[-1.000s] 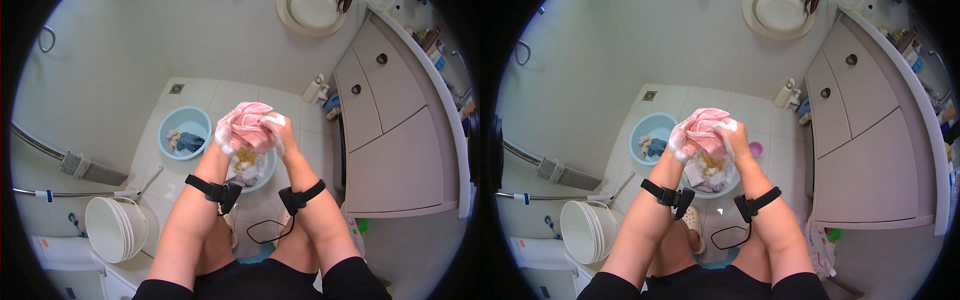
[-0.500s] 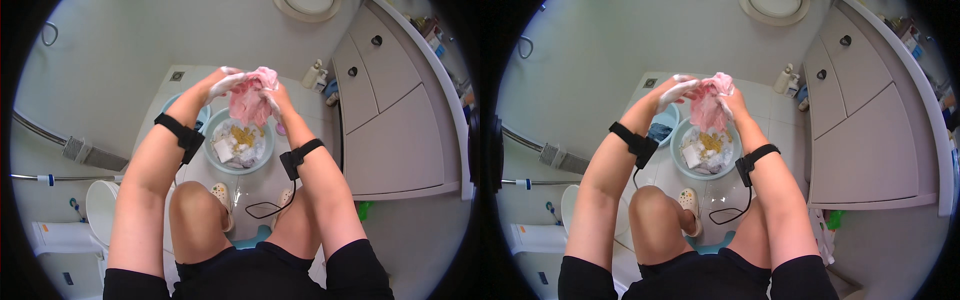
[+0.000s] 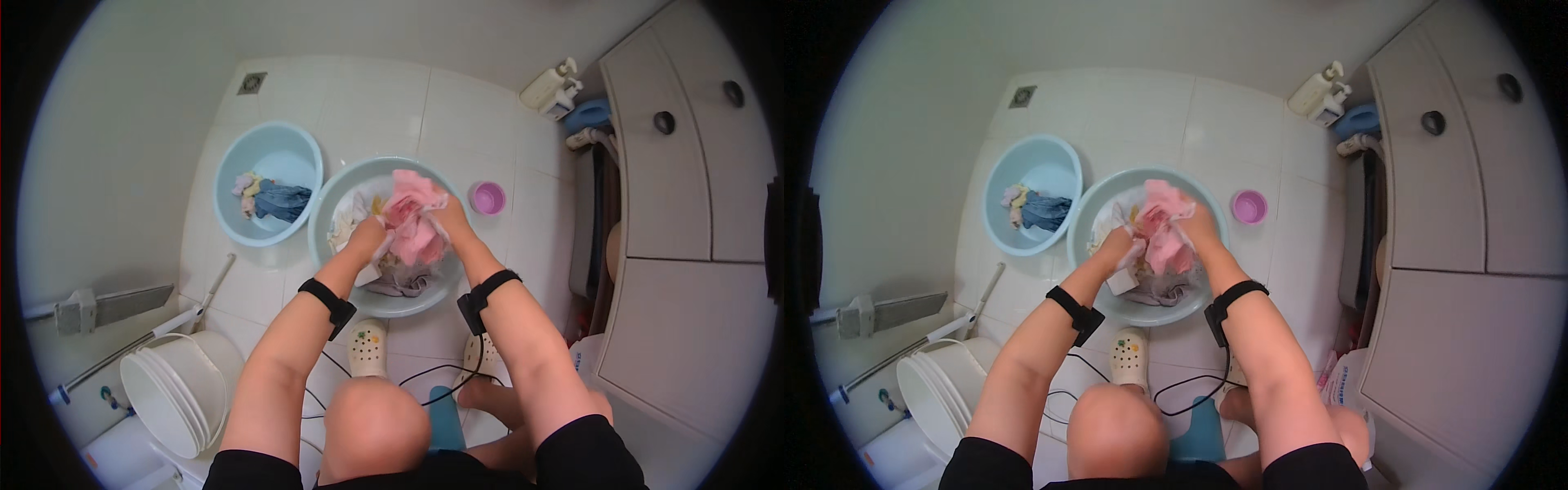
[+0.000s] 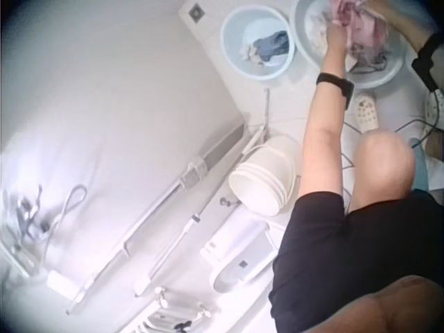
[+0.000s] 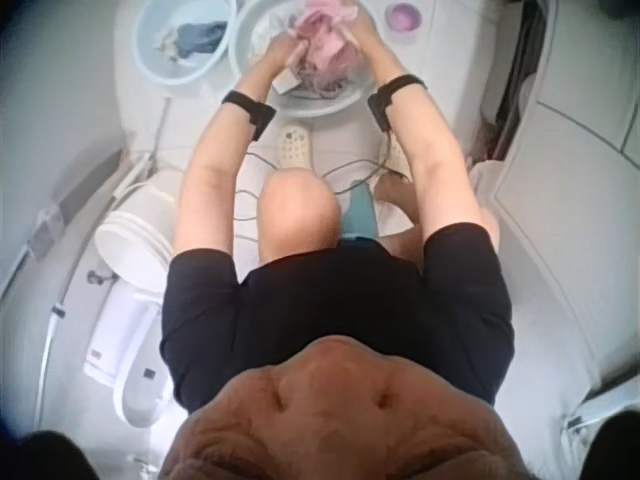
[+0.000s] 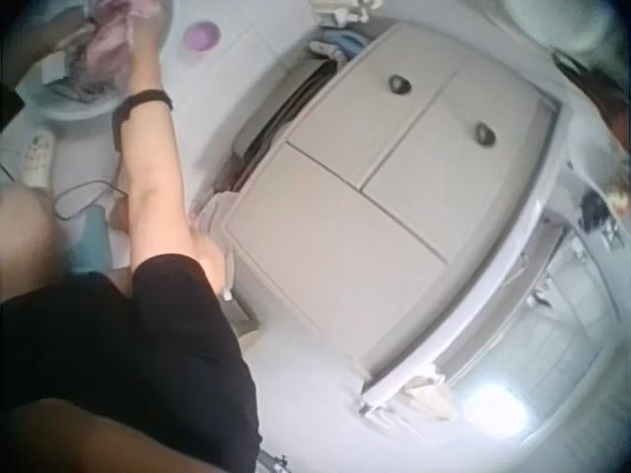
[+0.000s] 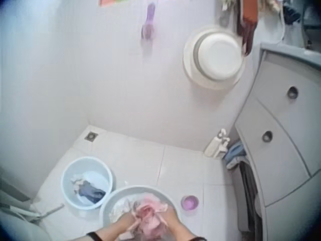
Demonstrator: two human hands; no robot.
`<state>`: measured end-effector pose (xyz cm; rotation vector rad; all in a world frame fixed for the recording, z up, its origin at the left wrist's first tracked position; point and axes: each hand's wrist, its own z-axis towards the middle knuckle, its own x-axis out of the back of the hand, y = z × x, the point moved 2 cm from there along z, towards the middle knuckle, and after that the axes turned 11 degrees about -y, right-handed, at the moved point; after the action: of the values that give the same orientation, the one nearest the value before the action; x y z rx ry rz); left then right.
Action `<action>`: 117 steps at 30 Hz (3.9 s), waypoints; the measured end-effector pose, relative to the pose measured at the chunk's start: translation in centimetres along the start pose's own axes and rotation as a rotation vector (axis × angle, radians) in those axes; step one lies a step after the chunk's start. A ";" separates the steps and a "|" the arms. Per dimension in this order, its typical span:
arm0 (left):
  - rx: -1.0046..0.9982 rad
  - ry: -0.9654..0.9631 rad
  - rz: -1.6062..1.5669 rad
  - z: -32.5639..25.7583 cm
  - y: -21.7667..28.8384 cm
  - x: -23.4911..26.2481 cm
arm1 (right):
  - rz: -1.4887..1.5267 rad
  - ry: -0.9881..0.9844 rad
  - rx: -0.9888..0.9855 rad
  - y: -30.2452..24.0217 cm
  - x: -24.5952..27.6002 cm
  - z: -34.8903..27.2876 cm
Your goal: Hand wash children's clothing in a basin using detergent and a bar of soap.
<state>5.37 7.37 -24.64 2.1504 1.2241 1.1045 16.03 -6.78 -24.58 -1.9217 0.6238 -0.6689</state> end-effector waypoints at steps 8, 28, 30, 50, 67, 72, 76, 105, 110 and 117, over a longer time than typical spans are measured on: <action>-0.086 -0.123 0.426 7.9 -0.8 -4.8 | 0.099 0.405 0.097 -0.6 0.4 -3.4; -0.021 0.063 0.525 -6.2 -1.2 1.3 | 0.024 0.042 0.067 0.0 -1.9 2.5; 0.047 0.128 0.526 -6.5 -2.9 0.3 | -0.470 0.106 0.059 2.3 -2.3 2.8; 0.247 -0.294 -1.413 -0.7 0.1 -0.5 | 0.014 0.131 -0.148 4.3 -5.2 3.2; 0.027 0.027 -1.728 6.4 -2.0 -2.8 | 0.007 0.099 0.172 -3.3 -5.6 -3.1; 0.322 0.021 -1.304 4.2 -0.5 -1.9 | -0.183 0.149 -0.024 -0.3 -4.5 0.2; 0.184 0.039 -1.350 5.7 -2.3 -1.9 | -0.443 0.295 -0.200 5.3 -3.5 3.3; 0.193 -0.168 -1.727 4.4 -1.1 -1.4 | 0.050 -0.122 0.178 -5.8 -7.1 -4.4; -0.198 -0.108 -1.867 3.7 -2.9 -2.4 | -0.262 0.125 0.299 -4.2 -7.8 -1.7; 0.054 0.171 -1.493 4.3 -1.2 -2.7 | -0.251 0.331 -0.119 4.1 -3.9 3.8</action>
<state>7.45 5.75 -29.12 0.6179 2.2404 0.4993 15.28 -3.42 -30.44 -2.0367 0.6412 -1.1477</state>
